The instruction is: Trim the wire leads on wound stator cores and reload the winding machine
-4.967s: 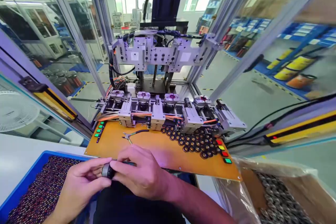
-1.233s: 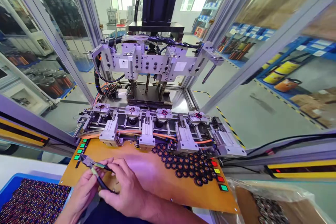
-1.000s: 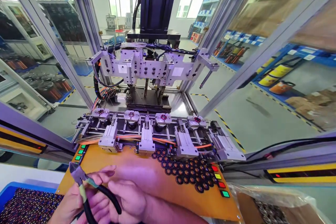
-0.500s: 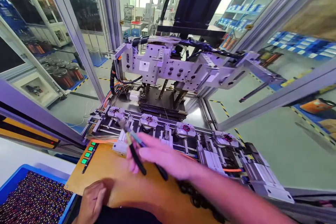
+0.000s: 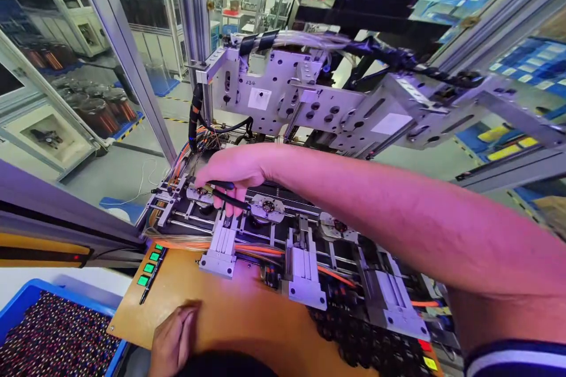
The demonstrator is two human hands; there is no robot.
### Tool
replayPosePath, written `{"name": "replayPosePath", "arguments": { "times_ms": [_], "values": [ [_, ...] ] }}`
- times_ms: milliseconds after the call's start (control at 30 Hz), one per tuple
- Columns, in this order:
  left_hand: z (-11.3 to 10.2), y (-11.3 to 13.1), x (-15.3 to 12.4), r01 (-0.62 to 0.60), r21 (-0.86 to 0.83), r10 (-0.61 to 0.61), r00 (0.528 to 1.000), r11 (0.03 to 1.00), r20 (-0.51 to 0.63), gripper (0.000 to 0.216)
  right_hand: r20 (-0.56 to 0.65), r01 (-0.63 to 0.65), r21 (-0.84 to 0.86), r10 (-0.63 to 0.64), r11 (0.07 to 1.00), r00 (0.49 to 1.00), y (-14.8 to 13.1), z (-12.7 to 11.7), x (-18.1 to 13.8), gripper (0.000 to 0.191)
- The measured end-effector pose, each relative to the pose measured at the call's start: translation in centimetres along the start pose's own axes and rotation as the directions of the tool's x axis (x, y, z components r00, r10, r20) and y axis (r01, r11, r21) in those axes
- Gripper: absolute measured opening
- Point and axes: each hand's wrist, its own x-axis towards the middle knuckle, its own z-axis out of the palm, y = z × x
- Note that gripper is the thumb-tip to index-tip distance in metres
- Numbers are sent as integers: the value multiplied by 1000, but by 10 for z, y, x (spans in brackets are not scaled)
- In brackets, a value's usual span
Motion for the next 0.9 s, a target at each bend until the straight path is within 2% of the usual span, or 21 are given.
{"name": "replayPosePath", "arguments": {
  "times_ms": [100, 200, 300, 400, 700, 900],
  "values": [
    [0, 0, -2, 28, 29, -28, 999, 999, -16, 29, -23, -50, 19, 50, 999, 998, -3, -3, 7, 29],
    [-1, 2, -1, 64, 38, -64, 998, 997, -2, 33, 5, -90, 58, 89, 994, 996, -4, -3, 9, 26],
    [-2, 4, 1, 49, 30, -49, 999, 998, 7, 29, 19, -119, 82, 118, 989, 993, -5, -2, 10, 22],
    [-2, 5, 3, 28, 31, -29, 1000, 999, 9, 27, -24, -155, 66, 157, 986, 987, -5, 0, 12, 20],
    [-3, 4, 4, -17, 27, 16, 999, 999, 41, 23, 42, -126, -30, 128, 992, 991, 0, -1, 19, 23],
    [-3, 4, 7, -17, 1, 16, 998, 1000, 53, 23, -62, -178, 90, 184, 980, 981, -4, 4, 20, 18]
  ]
}}
